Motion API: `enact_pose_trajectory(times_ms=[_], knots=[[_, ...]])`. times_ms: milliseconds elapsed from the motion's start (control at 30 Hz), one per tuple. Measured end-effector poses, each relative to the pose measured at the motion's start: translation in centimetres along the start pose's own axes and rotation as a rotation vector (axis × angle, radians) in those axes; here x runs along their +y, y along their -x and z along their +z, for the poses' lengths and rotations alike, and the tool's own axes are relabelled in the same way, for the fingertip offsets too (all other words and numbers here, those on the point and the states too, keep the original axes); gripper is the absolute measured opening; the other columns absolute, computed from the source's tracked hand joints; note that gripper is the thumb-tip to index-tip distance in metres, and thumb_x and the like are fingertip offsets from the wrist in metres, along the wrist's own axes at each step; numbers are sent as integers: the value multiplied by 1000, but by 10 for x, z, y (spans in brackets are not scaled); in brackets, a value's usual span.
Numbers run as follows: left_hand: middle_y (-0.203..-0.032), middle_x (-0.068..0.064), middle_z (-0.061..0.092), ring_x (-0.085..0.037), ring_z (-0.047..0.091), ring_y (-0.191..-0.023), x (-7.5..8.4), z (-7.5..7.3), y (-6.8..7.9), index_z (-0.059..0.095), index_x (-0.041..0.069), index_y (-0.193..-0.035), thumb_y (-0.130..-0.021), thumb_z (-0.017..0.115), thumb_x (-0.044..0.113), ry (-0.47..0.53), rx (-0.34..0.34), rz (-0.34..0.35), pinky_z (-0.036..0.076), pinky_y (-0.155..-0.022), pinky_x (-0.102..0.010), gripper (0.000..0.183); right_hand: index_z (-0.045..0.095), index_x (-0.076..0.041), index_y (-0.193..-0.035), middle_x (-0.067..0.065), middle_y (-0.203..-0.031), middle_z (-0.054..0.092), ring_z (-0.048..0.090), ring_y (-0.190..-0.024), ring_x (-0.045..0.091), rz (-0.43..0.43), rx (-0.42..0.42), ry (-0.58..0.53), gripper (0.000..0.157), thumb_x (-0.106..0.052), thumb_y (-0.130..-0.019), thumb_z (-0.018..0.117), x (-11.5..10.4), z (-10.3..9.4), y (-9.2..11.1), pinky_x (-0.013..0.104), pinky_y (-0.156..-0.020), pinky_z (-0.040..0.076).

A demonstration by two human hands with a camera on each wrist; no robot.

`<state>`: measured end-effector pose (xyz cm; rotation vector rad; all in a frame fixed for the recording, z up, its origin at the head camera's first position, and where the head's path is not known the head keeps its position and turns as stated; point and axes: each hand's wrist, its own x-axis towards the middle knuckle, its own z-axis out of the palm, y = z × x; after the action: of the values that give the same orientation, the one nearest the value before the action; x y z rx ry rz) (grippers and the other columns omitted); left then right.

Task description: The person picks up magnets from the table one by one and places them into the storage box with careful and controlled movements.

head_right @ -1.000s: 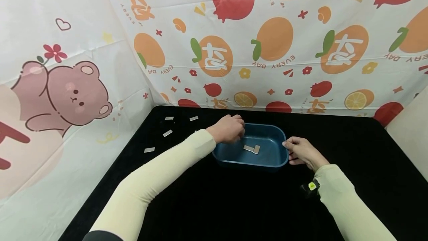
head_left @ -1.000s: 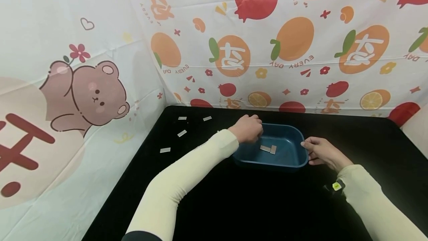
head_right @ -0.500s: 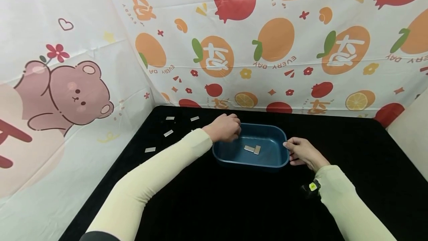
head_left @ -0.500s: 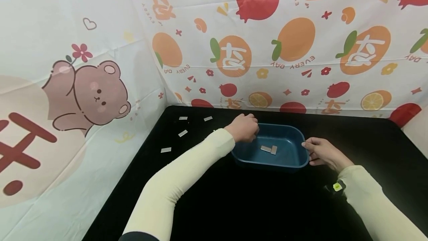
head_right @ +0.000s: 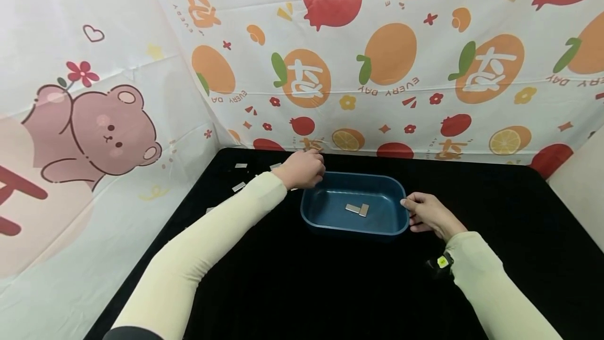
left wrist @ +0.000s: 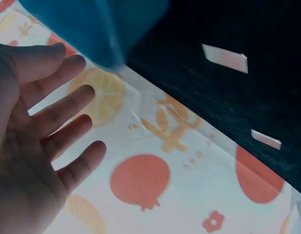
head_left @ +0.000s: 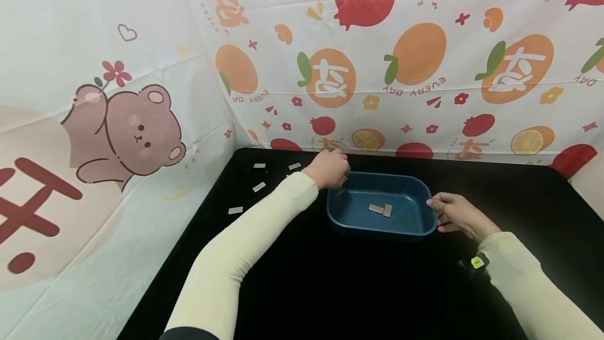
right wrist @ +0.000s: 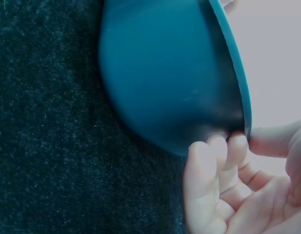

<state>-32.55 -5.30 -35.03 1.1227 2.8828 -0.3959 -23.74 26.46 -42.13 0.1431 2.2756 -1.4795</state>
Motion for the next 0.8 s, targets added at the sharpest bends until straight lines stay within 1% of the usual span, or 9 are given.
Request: enact_pose_trajectory(times_ms=[67, 167, 300, 433, 633, 800], knots=[[-111, 2, 61, -19, 47, -115, -7, 2, 2, 70, 23, -101, -90, 53, 29, 10, 11, -12, 44, -91, -39, 21, 51, -4, -103, 1, -73, 56, 60, -63, 13, 3, 0, -2, 38, -40, -93, 47, 0, 0, 0, 31, -64, 55], [-109, 2, 62, -18, 49, -112, -18, 4, 5, 71, 22, -96, -89, 53, 26, 26, 28, -39, 46, -89, -38, 20, 51, -4, -103, 1, -72, 56, 60, -63, 13, 6, -2, -5, 38, -40, -93, 48, 1, 0, 0, 31, -65, 55], [-102, 2, 64, -18, 51, -100, -34, 9, 9, 71, 21, -93, -88, 55, 25, 56, 47, -88, 46, -83, -37, 17, 51, -4, -103, 1, -73, 56, 60, -64, 13, 2, 2, 0, 38, -40, -93, 47, 1, 0, 0, 31, -65, 55], [-94, 2, 66, -18, 53, -93, -53, 17, 12, 71, 19, -89, -87, 57, 24, 102, 49, -131, 47, -80, -37, 16, 51, -4, -103, 2, -73, 56, 60, -64, 13, 2, 5, 6, 38, -40, -93, 47, 0, 0, 0, 32, -65, 55], [-90, 0, 64, -19, 53, -89, -85, 30, 21, 70, 18, -86, -86, 56, 24, 178, 4, -227, 48, -76, -37, 15, 51, -4, -103, 2, -73, 56, 60, -64, 13, 10, 5, 4, 37, -40, -93, 47, 0, 0, 0, 31, -65, 55], [-86, -1, 64, -20, 52, -84, -114, 45, 34, 69, 15, -84, -86, 54, 20, 258, -30, -318, 47, -71, -37, 16, 51, -5, -102, 2, -73, 56, 60, -64, 13, 8, 4, -1, 37, -40, -93, 47, -1, 1, 0, 31, -65, 55]])
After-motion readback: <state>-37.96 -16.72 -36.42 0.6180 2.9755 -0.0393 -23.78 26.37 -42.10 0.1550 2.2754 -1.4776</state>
